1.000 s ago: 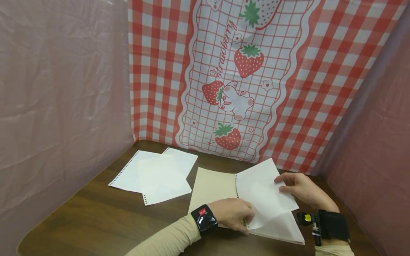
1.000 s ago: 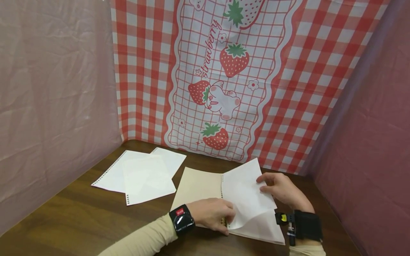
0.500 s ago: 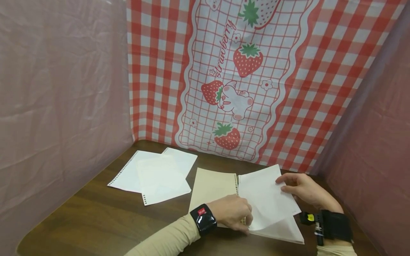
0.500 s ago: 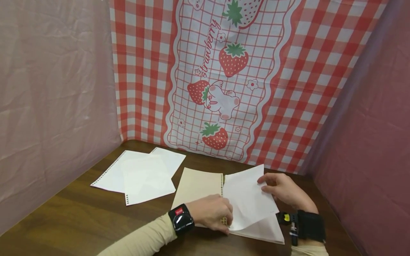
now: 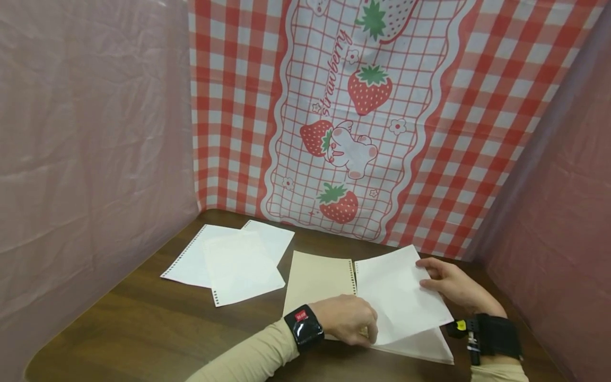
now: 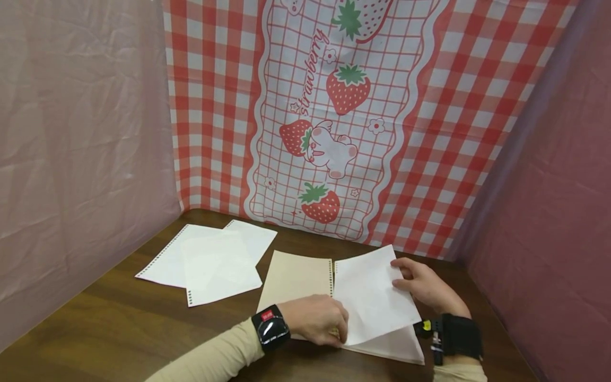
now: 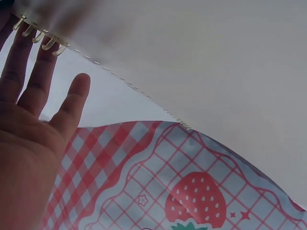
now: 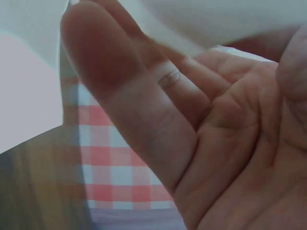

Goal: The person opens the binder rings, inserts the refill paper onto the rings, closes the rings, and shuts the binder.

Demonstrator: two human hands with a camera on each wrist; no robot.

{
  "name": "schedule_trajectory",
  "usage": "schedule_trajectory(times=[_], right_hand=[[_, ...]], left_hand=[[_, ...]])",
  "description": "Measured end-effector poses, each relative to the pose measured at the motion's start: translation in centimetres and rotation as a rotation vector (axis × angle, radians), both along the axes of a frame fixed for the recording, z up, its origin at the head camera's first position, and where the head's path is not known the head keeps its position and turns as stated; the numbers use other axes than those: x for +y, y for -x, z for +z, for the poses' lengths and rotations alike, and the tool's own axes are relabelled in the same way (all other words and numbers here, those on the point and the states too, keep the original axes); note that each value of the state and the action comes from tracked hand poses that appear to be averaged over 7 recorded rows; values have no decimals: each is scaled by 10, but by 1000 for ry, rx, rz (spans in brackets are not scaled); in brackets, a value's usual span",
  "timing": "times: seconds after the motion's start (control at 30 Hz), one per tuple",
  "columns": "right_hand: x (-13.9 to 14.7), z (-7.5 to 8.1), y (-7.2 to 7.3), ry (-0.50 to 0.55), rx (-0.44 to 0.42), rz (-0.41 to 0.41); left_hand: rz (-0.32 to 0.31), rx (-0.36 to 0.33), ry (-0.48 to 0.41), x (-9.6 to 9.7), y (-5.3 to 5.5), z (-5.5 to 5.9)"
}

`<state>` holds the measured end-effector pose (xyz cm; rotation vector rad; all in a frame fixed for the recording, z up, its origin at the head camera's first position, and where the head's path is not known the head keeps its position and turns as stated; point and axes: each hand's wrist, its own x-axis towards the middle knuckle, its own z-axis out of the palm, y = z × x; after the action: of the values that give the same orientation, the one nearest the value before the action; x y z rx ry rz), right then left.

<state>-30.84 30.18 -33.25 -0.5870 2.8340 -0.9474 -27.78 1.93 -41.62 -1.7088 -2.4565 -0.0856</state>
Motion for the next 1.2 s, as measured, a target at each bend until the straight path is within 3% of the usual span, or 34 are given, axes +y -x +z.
schedule_trajectory(times=[0.13, 0.27, 0.53, 0.8, 1.0, 1.2], right_hand=[[6, -8, 6, -38, 8, -32], [11, -13, 9, 5, -58, -69], [14, -13, 6, 89, -94, -83], [7, -16, 11, 72, -115, -120], [11, -14, 9, 32, -108, -129], [12, -14, 9, 58, -112, -109]], left_hand=[[12, -3, -10, 1, -1, 0], [14, -13, -13, 0, -1, 0], [-32, -36, -38, -1, 3, -2], [-34, -51, -38, 0, 3, -1], [-30, -18, -18, 2, 3, -3], [-7, 20, -17, 3, 1, -4]])
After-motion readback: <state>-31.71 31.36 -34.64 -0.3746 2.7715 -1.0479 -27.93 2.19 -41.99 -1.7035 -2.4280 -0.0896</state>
